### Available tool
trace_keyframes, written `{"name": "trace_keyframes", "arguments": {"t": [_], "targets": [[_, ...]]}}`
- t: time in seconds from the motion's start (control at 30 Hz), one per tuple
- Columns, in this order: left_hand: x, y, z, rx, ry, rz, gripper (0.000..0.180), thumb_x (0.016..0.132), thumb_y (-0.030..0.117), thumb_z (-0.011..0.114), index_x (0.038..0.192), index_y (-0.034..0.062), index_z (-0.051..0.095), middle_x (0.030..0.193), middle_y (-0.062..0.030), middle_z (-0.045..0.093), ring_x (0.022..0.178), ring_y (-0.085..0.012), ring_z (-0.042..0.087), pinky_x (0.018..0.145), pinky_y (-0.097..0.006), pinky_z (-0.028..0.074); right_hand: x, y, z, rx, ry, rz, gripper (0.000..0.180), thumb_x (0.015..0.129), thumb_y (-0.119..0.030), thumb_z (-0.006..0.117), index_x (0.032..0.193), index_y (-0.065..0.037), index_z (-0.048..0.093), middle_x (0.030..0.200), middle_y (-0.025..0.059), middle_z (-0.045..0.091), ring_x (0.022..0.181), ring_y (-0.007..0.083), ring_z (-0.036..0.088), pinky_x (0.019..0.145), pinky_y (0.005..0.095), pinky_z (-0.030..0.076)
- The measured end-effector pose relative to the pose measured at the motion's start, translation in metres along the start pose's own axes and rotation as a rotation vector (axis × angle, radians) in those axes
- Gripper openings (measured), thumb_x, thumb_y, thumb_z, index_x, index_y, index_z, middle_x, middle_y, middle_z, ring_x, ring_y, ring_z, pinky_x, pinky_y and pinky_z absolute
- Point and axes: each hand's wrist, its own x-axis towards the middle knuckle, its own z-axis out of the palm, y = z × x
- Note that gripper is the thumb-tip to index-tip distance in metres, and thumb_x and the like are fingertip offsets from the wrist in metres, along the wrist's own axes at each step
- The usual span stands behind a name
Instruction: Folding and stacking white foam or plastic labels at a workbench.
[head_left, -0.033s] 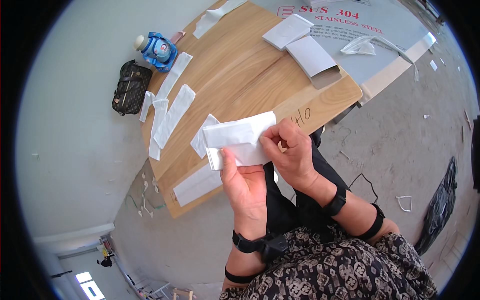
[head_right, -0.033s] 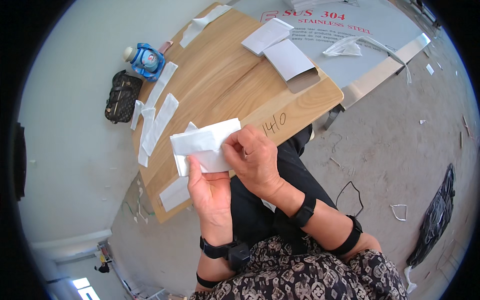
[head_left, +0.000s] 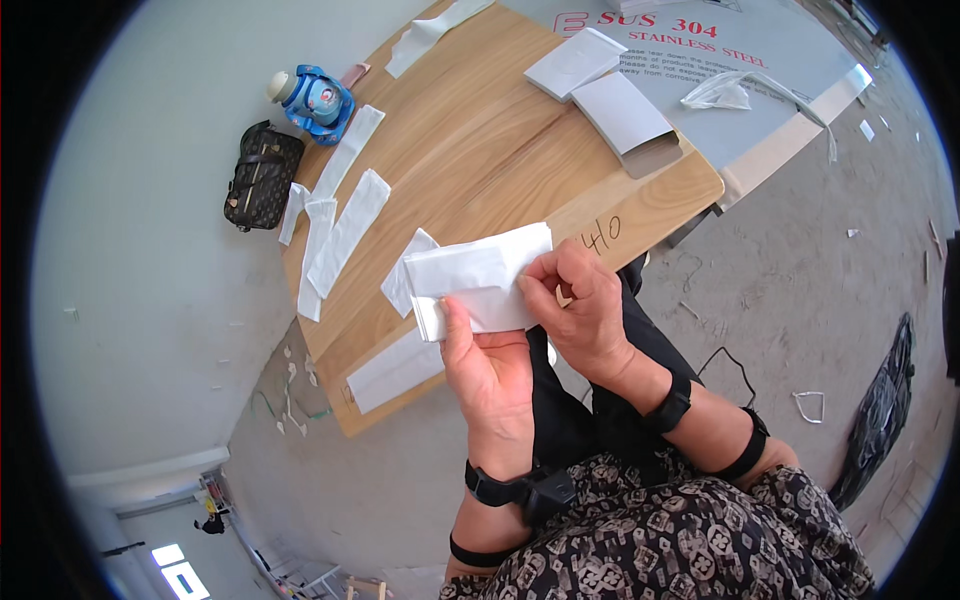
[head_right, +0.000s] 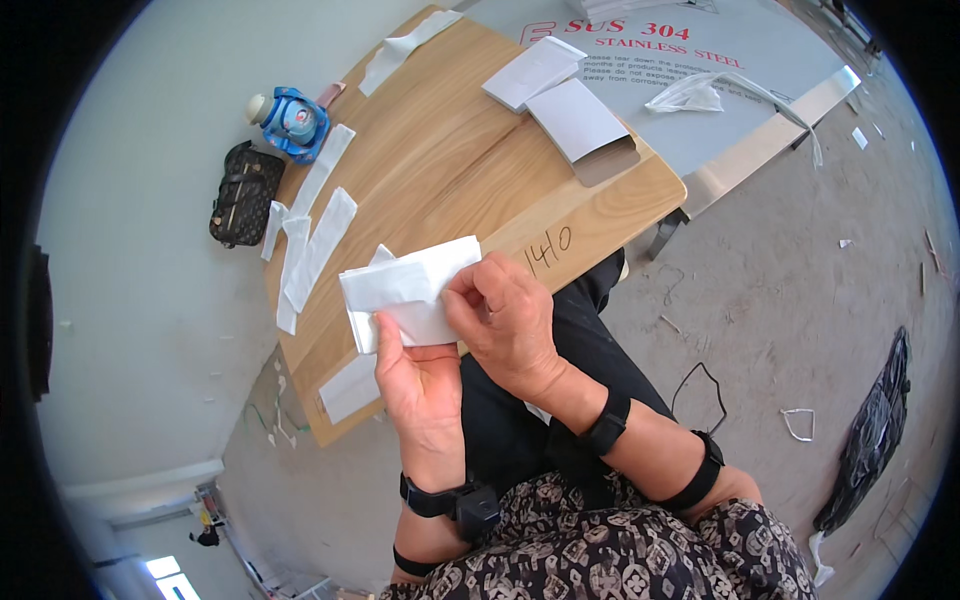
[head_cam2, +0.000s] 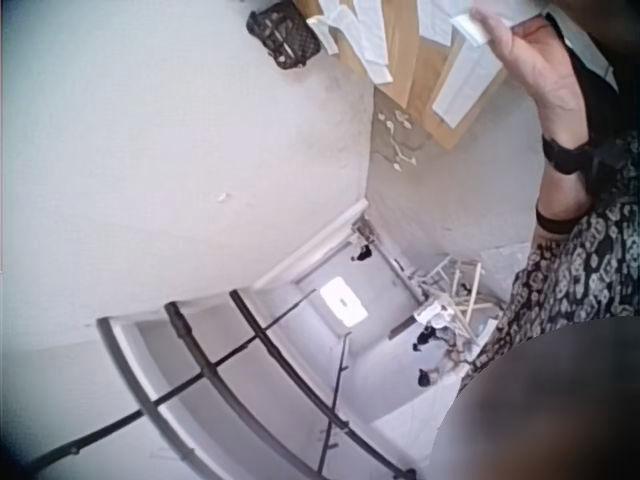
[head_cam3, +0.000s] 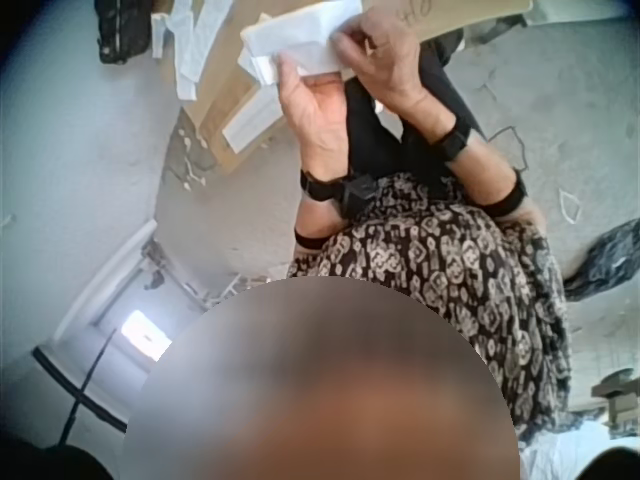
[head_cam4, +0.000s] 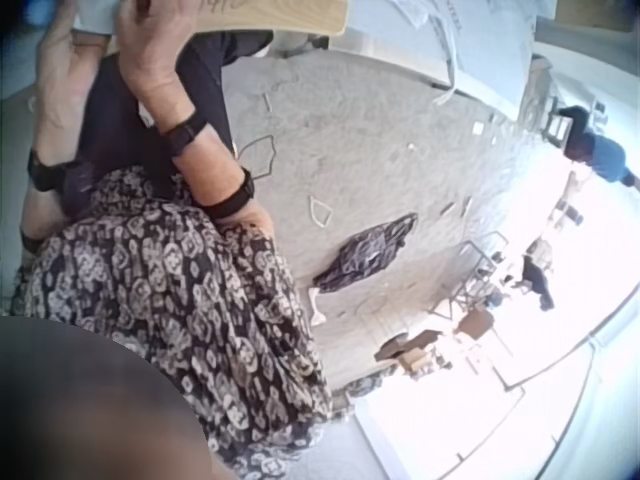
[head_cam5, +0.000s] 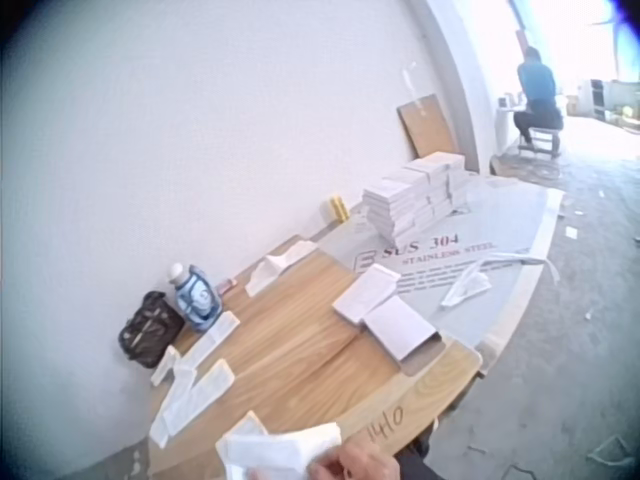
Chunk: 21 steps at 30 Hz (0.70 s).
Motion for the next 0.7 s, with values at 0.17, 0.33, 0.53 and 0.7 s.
{"name": "trace_keyframes", "arguments": {"t": [0.17,0.33,0.53,0.7], "targets": [[0.000,0.000,0.001,-0.029,0.012,0.001,0.046,0.100,0.032,0.050,0.137,0.0051,0.042,0.133,-0.0108,0.053,0.124,-0.0268,0.051,0.106,-0.046,0.042,0.004,-0.006,-0.002,-0.074,0.074,-0.008,0.009,0.077,-0.003,0.070,0.083,-0.004,0.063,0.072,0.0062,0.056,0.061,0.0187,0.056,0.054,0.0288,0.046],[0.001,-0.002,-0.002,-0.073,0.006,-0.038,0.047,0.100,0.034,0.050,0.136,0.0052,0.044,0.133,-0.0109,0.054,0.123,-0.0262,0.051,0.106,-0.045,0.041,0.004,-0.001,0.005,0.057,0.050,0.030,0.011,0.076,-0.003,0.070,0.084,-0.005,0.063,0.070,0.0064,0.054,0.059,0.0204,0.055,0.052,0.0298,0.045],[0.002,-0.002,-0.006,-0.106,0.000,-0.060,0.045,0.100,0.036,0.050,0.134,0.0067,0.047,0.131,-0.0092,0.056,0.123,-0.0251,0.052,0.106,-0.044,0.042,0.008,-0.005,0.002,-0.210,0.089,-0.291,0.014,0.070,-0.002,0.069,0.076,-0.006,0.057,0.066,0.0049,0.051,0.058,0.0224,0.053,0.050,0.0331,0.044],[0.003,0.000,-0.012,-0.199,-0.052,-0.122,0.045,0.100,0.035,0.050,0.134,0.0063,0.047,0.131,-0.0099,0.056,0.122,-0.0252,0.053,0.104,-0.042,0.044,0.008,-0.007,-0.002,-0.391,0.056,-0.579,0.020,0.063,-0.005,0.071,0.074,-0.007,0.055,0.066,0.0027,0.047,0.057,0.0199,0.050,0.050,0.0317,0.041]]}}
